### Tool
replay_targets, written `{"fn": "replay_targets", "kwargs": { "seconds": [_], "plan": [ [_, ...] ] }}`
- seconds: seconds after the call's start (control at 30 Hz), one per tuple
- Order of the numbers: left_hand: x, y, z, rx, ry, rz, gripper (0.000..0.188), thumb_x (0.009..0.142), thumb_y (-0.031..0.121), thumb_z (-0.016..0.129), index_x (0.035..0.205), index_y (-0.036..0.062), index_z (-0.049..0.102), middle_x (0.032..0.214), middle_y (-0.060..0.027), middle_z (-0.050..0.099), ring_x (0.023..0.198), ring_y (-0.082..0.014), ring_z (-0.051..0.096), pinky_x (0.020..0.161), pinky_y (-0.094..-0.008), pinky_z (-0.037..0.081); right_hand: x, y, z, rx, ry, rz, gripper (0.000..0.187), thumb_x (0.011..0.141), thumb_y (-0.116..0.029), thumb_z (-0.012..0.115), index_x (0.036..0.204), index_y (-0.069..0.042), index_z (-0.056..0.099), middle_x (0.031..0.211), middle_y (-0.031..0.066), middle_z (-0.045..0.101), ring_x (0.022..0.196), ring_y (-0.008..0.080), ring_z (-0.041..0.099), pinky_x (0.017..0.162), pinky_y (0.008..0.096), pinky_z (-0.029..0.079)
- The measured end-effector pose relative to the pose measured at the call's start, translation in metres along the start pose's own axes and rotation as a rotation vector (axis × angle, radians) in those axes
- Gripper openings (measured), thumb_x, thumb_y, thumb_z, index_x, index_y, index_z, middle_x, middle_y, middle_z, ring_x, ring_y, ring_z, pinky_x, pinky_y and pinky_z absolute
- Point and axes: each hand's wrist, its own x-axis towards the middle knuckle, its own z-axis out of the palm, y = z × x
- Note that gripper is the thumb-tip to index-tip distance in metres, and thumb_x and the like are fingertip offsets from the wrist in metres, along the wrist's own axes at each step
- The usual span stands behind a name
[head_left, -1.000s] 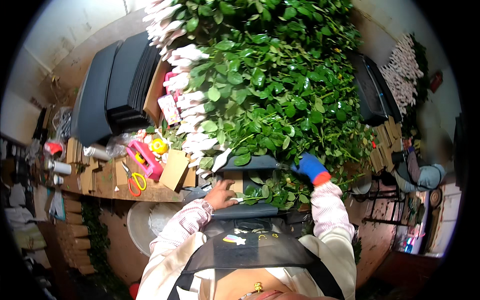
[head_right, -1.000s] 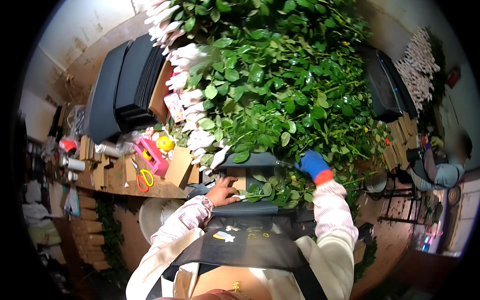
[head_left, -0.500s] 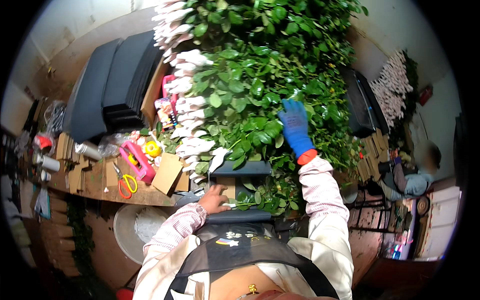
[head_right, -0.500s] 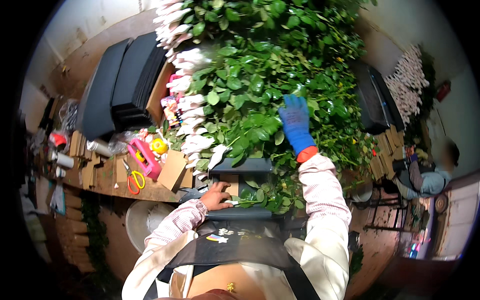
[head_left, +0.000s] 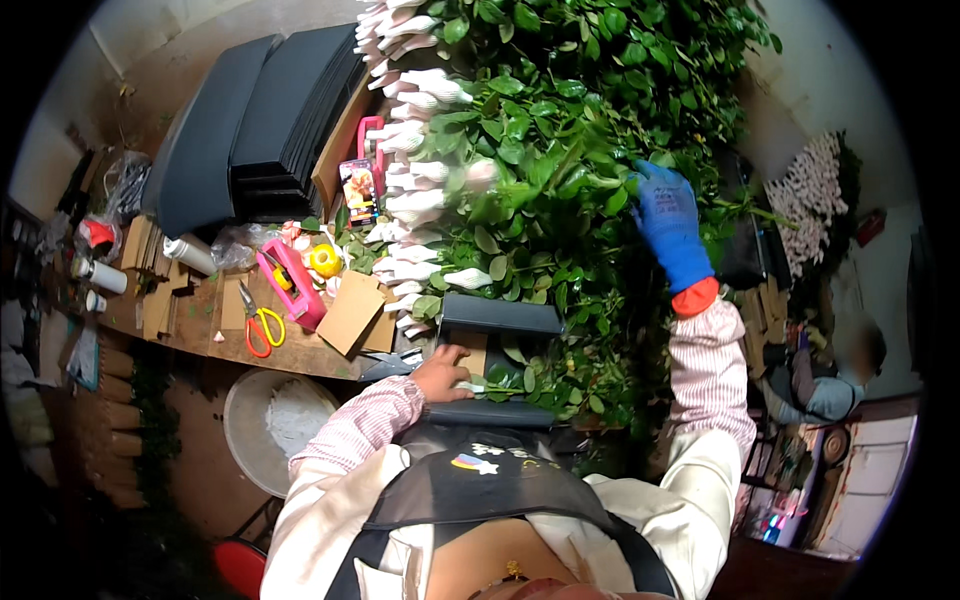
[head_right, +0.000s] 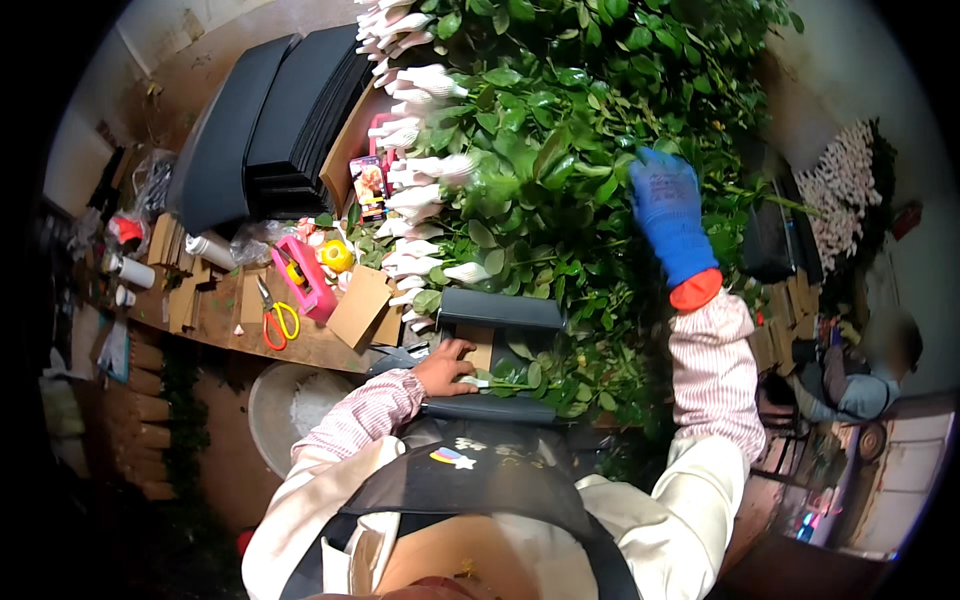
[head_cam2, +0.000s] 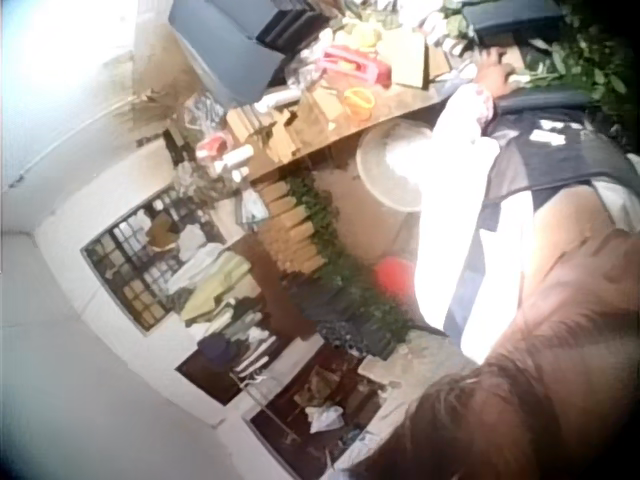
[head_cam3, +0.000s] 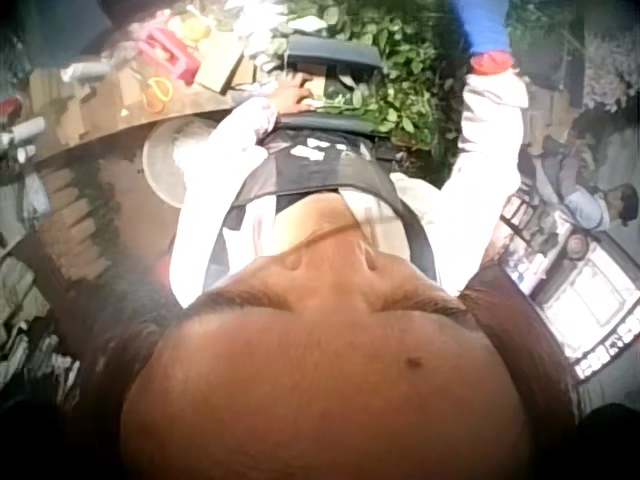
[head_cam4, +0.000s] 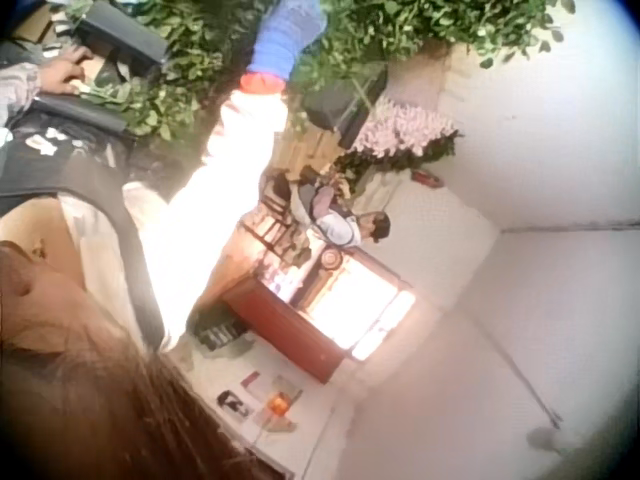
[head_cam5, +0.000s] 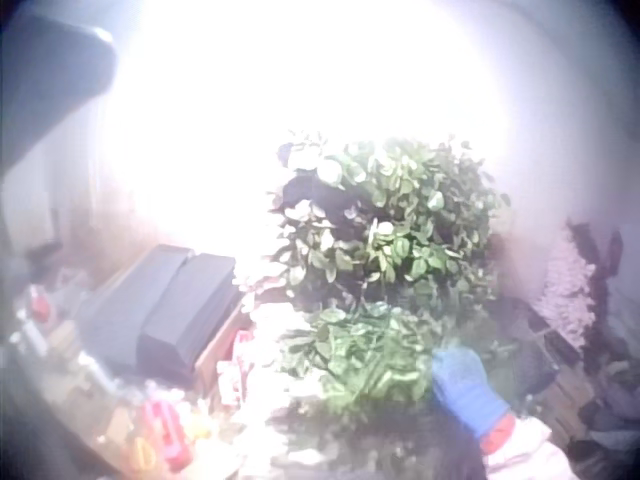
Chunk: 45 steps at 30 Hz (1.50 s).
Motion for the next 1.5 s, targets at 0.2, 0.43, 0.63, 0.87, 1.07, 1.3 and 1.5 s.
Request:
{"fn": "replay_targets", "kwargs": {
  "seconds": [0.2, 0.43, 0.63, 0.87, 1.07, 1.3, 1.5],
  "plan": [
    [-0.005, 0.006, -0.007, -0.015, -0.047, -0.037, 0.036, 0.083, 0.033, 0.077, 0.111, 0.0108, 0.073, 0.142, -0.0208, 0.047, 0.127, -0.041, 0.043, 0.109, -0.0469, 0.039, -0.058, -0.02, -0.048, 0.156, 0.193, 0.093, 0.022, 0.08, -0.005, 0.068, 0.102, -0.005, 0.068, 0.113, 0.0165, 0.067, 0.104, 0.0356, 0.064, 0.093, 0.0444, 0.052],
    [-0.004, -0.053, 0.027, -0.226, 0.0, -0.271, 0.035, 0.09, 0.031, 0.072, 0.12, 0.015, 0.069, 0.129, -0.0138, 0.064, 0.117, -0.0322, 0.06, 0.102, -0.0433, 0.046, -0.171, -0.09, -0.057, 0.507, -0.581, -0.002, 0.022, 0.084, -0.013, 0.066, 0.105, -0.019, 0.07, 0.094, 0.0083, 0.068, 0.089, 0.0311, 0.066, 0.078, 0.0469, 0.051],
    [0.013, -0.017, -0.012, -0.195, 0.048, -0.091, 0.026, 0.089, 0.027, 0.073, 0.112, 0.016, 0.077, 0.117, -0.0078, 0.073, 0.116, -0.0238, 0.065, 0.107, -0.0458, 0.039, -0.322, -0.131, 0.027, 0.36, -1.031, 0.26, 0.017, 0.091, -0.024, 0.06, 0.104, -0.022, 0.071, 0.097, 0.006, 0.069, 0.094, 0.0289, 0.068, 0.082, 0.0462, 0.05],
    [-0.005, 0.01, -0.01, -0.004, 0.141, 0.058, 0.037, 0.074, 0.018, 0.085, 0.11, 0.0126, 0.077, 0.114, -0.0075, 0.073, 0.104, -0.0283, 0.063, 0.092, -0.0387, 0.049, -0.347, -0.178, 0.061, 0.275, -1.036, 0.581, 0.021, 0.082, -0.019, 0.066, 0.102, -0.023, 0.072, 0.105, 0.0054, 0.067, 0.106, 0.0288, 0.062, 0.091, 0.0457, 0.047],
    [-0.005, 0.021, -0.011, -0.087, 0.198, -0.016, 0.024, 0.08, 0.012, 0.078, 0.104, 0.0073, 0.075, 0.103, -0.0082, 0.072, 0.097, -0.0298, 0.064, 0.089, -0.0398, 0.049, -0.341, -0.183, 0.029, 0.148, -0.722, 0.667, 0.023, 0.085, -0.019, 0.061, 0.103, -0.021, 0.075, 0.145, 0.0079, 0.053, 0.137, 0.0297, 0.044, 0.111, 0.0462, 0.035],
    [0.001, 0.021, -0.013, -0.046, 0.151, 0.038, 0.025, 0.08, 0.02, 0.08, 0.101, 0.0068, 0.075, 0.102, -0.0086, 0.072, 0.096, -0.0303, 0.063, 0.088, -0.0399, 0.049, -0.4, -0.18, 0.086, 0.23, -0.824, 0.716, 0.058, 0.093, -0.03, 0.061, 0.145, -0.009, 0.049, 0.155, 0.0078, 0.043, 0.144, 0.0266, 0.035, 0.122, 0.0401, 0.022],
    [-0.002, 0.02, -0.013, -0.073, 0.134, 0.046, 0.04, 0.068, 0.032, 0.09, 0.099, 0.0098, 0.076, 0.101, -0.0047, 0.072, 0.095, -0.029, 0.063, 0.088, -0.0399, 0.048, -0.37, -0.145, 0.071, 0.414, -1.107, 0.488, 0.054, 0.078, -0.025, 0.073, 0.128, -0.008, 0.062, 0.138, 0.0124, 0.054, 0.139, 0.0304, 0.04, 0.122, 0.0446, 0.023]
  ]
}}
